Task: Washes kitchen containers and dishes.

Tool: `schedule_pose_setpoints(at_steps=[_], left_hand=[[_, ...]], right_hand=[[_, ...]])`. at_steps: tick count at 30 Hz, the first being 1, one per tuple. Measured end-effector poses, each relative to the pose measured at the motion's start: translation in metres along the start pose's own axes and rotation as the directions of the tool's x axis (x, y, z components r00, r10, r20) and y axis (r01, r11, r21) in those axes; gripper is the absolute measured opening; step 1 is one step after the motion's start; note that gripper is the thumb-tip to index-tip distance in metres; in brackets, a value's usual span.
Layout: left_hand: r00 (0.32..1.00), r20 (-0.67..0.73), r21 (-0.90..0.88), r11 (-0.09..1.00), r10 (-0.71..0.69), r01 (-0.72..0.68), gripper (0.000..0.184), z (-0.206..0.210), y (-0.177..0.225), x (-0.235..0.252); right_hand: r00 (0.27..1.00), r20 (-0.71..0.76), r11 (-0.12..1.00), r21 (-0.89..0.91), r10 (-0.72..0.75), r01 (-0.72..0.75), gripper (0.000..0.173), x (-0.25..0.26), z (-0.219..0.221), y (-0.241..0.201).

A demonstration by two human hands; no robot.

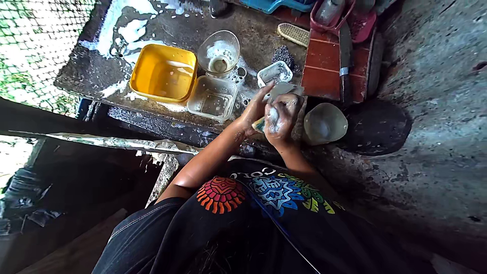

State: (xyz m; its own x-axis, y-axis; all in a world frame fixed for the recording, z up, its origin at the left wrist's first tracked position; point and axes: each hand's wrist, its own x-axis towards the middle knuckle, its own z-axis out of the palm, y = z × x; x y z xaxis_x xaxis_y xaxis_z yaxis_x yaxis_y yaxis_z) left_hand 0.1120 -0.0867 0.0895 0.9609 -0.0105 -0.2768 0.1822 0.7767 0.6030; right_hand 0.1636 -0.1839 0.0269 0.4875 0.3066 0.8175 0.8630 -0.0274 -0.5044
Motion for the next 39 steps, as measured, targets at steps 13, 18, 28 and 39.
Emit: schedule_pose_setpoints(at_steps=[13, 18, 28, 39], left_hand=[[0.946, 0.165, 0.342, 0.884, 0.278, -0.319, 0.031, -0.006, -0.008, -0.006], [0.906, 0.246, 0.608, 0.673, 0.343, -0.420, 0.029, 0.007, -0.007, -0.024], [0.862, 0.405, 0.576, 0.648, 0.304, -0.499, 0.032, 0.004, 0.009, -0.033], [0.707, -0.248, 0.289, 0.747, 0.663, -0.599, 0.010, 0.014, 0.010, -0.008]], right_hand=[[0.980, -0.188, 0.984, 0.173, 0.065, -0.032, 0.021, 0.051, -0.031, -0.025], [0.987, -0.158, 0.992, -0.117, 0.027, -0.046, 0.026, 0.068, -0.038, -0.031], [0.994, 0.107, 1.000, -0.006, 0.002, -0.001, 0.029, 0.071, -0.045, -0.035], [0.973, -0.014, 0.970, -0.082, 0.230, -0.230, 0.017, 0.073, -0.026, -0.036]])
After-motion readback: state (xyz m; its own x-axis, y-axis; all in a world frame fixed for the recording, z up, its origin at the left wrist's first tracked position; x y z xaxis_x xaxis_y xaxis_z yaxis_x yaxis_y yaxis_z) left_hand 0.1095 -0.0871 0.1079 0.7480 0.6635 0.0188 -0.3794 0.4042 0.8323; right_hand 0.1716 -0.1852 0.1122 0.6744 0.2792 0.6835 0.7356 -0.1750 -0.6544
